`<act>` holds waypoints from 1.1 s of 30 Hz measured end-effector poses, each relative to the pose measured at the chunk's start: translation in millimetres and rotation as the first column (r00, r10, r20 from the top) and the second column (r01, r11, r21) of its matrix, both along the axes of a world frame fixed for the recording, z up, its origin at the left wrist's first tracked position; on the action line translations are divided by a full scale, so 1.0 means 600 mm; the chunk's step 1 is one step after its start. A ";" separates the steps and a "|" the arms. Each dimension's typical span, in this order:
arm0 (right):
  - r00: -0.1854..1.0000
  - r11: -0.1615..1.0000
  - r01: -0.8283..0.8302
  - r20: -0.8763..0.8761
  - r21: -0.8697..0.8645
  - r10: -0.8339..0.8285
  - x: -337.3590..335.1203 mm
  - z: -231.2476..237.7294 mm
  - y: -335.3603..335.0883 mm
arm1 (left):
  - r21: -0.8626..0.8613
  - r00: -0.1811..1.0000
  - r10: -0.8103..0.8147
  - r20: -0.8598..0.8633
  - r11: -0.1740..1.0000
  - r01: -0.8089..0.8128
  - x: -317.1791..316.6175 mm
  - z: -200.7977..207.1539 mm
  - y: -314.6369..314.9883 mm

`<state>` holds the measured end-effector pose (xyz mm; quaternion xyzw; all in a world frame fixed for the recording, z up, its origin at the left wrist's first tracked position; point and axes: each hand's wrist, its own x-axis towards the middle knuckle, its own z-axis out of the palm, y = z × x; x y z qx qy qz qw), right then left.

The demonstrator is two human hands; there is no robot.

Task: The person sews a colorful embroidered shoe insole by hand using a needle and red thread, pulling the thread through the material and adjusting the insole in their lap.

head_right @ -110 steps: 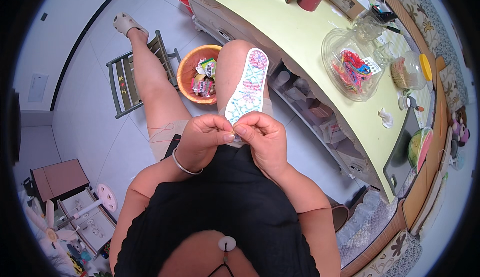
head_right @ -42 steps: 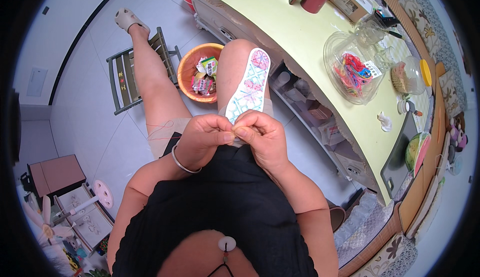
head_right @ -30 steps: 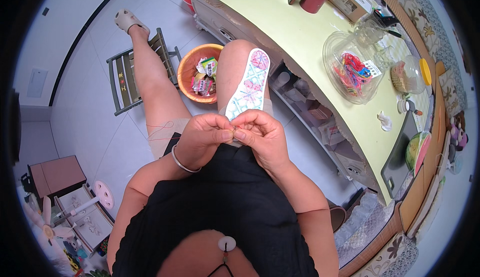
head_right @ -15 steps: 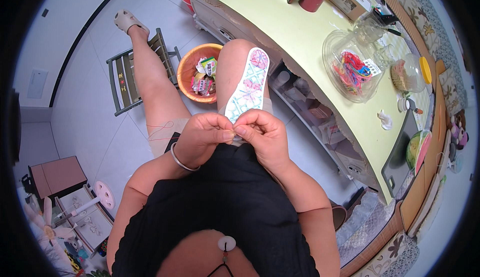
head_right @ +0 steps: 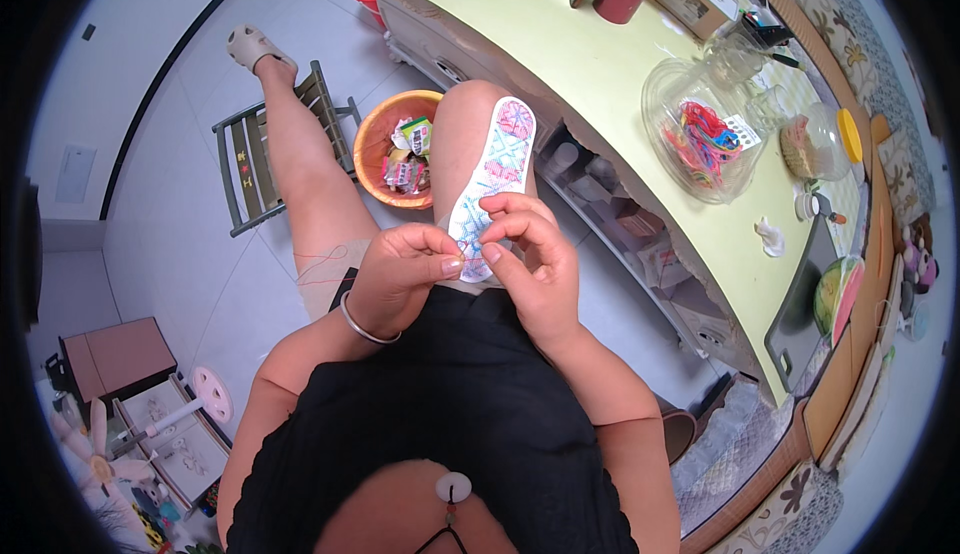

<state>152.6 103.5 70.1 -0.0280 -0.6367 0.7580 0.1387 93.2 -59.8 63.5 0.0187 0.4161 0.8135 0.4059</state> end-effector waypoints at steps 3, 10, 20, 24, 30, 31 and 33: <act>0.999 0.987 0.040 0.005 0.158 -0.041 0.002 0.001 -0.003 | -0.002 1.000 0.009 -0.005 1.000 -0.009 0.001 -0.002 0.001; 0.993 0.994 0.039 0.111 0.098 -0.050 0.004 0.009 -0.012 | -0.013 1.000 0.025 -0.011 1.000 -0.025 0.003 -0.002 0.003; 0.991 0.999 0.050 0.122 0.012 -0.051 0.005 0.002 -0.015 | -0.053 0.997 0.052 -0.065 0.997 -0.056 0.005 -0.006 0.005; 0.990 0.998 0.059 0.128 -0.001 -0.058 0.004 0.004 -0.016 | -0.065 0.996 0.044 -0.083 0.997 -0.049 0.005 -0.003 0.003; 0.991 0.998 0.065 0.119 0.027 -0.068 0.003 0.005 -0.016 | -0.116 0.988 0.055 -0.142 0.991 -0.072 0.007 0.001 0.004; 0.990 0.997 0.067 0.123 0.025 -0.070 0.003 0.005 -0.016 | -0.131 0.986 0.055 -0.155 0.989 -0.076 0.007 0.002 0.004; 0.989 0.997 0.071 0.129 0.019 -0.073 0.003 0.005 -0.017 | -0.147 0.978 0.059 -0.200 0.985 -0.090 0.008 0.002 0.005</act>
